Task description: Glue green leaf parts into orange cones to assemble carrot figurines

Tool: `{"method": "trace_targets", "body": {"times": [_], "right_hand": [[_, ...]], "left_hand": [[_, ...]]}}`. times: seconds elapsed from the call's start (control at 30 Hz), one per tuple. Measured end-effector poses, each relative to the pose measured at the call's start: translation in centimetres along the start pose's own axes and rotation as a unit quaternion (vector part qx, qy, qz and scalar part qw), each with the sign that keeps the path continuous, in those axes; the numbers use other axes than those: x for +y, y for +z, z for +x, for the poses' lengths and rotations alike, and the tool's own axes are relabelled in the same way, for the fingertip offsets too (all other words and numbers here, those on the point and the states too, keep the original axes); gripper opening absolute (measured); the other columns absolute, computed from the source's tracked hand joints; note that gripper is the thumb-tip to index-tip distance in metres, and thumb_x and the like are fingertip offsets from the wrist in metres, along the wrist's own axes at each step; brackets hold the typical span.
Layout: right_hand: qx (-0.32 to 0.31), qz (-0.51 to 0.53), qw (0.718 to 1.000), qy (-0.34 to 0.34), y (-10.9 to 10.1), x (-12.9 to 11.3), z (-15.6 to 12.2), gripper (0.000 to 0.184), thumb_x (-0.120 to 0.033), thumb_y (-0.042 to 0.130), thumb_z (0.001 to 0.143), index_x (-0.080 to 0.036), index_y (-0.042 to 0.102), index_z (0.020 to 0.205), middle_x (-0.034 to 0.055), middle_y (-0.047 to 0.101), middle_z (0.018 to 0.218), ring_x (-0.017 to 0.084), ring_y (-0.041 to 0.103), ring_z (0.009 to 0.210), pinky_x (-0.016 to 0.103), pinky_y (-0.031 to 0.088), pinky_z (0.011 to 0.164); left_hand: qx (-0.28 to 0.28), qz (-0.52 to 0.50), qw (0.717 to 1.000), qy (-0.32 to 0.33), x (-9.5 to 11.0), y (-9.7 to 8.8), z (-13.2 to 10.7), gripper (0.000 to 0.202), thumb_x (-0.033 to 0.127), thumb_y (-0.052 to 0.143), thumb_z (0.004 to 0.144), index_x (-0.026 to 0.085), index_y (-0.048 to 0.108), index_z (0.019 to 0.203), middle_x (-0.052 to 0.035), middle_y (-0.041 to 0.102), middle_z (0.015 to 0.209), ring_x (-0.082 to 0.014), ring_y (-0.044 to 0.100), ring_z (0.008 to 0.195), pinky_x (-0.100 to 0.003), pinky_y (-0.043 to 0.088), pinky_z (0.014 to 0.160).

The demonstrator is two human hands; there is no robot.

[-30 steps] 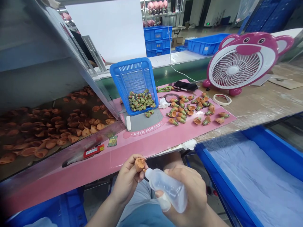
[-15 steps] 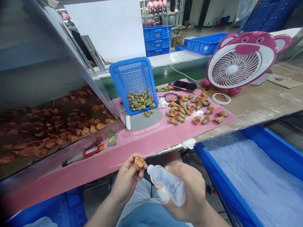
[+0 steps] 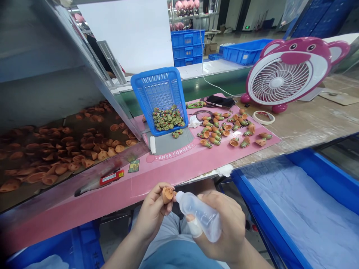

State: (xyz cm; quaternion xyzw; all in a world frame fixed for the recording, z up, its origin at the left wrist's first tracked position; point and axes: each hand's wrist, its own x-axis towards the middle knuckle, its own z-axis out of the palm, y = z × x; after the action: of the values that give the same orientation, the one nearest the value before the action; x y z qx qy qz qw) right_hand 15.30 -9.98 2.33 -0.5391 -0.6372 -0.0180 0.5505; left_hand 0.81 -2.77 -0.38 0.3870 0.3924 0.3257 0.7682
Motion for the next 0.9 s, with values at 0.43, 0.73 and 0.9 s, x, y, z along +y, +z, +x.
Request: {"method": "trace_targets", "body": {"times": [0.43,0.73,0.9], "right_hand": [[-0.002,-0.005,1.0,-0.006,0.07,-0.11,0.14,0.023,-0.02,0.057,0.069,-0.011,0.05,0.089,0.004,0.056,0.07,0.015,0.055,0.061,0.025,0.044,0.052],[-0.015,0.01,1.0,-0.016,-0.05,-0.33,-0.01,0.024,-0.018,0.057,0.069,-0.011,0.049,0.091,0.0049,0.055,0.069,0.015,0.054,0.057,0.026,0.044,0.05],[-0.02,0.022,0.999,-0.014,0.39,-0.28,0.03,0.026,-0.017,0.057,0.068,-0.011,0.048,0.091,0.0046,0.055,0.07,0.013,0.053,0.056,0.023,0.042,0.047]], "left_hand": [[-0.002,0.006,1.0,0.004,-0.18,-0.08,-0.12,0.008,0.022,0.047,0.078,0.015,0.05,0.082,0.0003,0.053,0.063,-0.0054,0.039,0.046,-0.018,0.026,0.043],[0.004,-0.012,1.0,0.005,-0.1,-0.02,0.02,0.008,0.021,0.05,0.075,0.016,0.051,0.081,0.0015,0.051,0.063,-0.0052,0.039,0.046,-0.017,0.026,0.043],[0.005,-0.024,1.0,-0.007,-0.17,0.08,-0.11,0.008,0.021,0.052,0.074,0.015,0.052,0.08,0.0015,0.05,0.061,-0.0056,0.039,0.045,-0.018,0.026,0.043]]}}
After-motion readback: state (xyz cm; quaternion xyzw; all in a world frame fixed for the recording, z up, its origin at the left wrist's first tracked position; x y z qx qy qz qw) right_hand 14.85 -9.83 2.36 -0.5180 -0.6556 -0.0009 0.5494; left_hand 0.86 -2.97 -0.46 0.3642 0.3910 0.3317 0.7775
